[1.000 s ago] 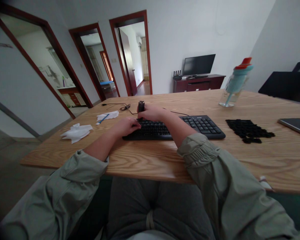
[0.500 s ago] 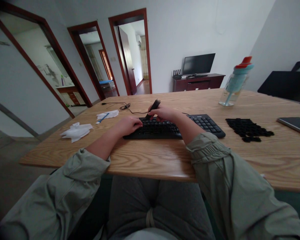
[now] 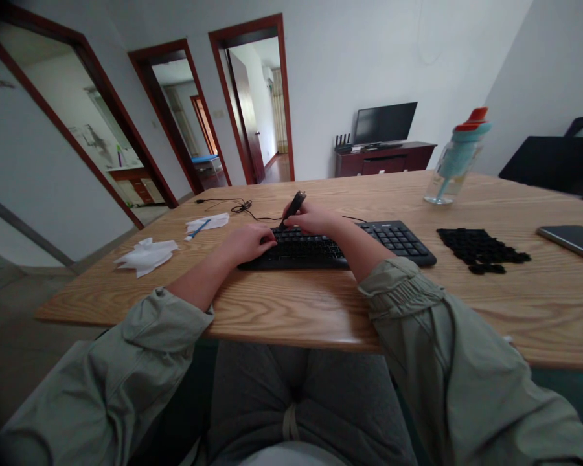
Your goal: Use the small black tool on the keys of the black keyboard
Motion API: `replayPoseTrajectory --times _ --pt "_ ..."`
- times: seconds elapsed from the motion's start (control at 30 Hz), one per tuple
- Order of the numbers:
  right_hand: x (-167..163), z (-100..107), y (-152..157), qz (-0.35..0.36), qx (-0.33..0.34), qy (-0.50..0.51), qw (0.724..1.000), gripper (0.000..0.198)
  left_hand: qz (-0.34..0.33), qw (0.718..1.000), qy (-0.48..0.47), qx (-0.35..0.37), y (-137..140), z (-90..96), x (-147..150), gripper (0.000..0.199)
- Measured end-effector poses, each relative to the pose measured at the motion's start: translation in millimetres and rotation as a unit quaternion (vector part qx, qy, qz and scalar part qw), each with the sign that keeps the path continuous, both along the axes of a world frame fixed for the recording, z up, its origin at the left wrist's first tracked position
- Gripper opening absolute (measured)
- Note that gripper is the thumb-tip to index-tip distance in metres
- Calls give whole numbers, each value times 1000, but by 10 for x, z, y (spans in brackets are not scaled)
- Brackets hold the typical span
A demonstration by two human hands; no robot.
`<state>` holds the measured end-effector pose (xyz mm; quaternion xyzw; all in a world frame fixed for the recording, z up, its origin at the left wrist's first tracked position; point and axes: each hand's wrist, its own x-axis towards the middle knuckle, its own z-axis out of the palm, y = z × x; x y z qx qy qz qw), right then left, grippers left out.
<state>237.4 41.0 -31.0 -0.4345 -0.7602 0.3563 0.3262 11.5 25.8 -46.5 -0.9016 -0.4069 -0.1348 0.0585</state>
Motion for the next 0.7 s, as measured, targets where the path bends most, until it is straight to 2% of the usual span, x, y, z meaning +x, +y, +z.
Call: replayPoseTrajectory --times 0.1,0.23,0.5,0.7 --pt "16 8 -18 36 18 -28 999 28 -1 999 -37 -14 55 -15 -65 19" --pt "46 44 -78 49 13 -51 997 32 17 994 -102 -17 125 -19 -160 20" --pt "-18 16 -296 2 57 -57 997 27 14 993 -104 -44 157 -21 -178 22" --pt "-114 -88 -277 -7 53 -23 998 23 23 989 -135 -54 164 -19 -196 24"
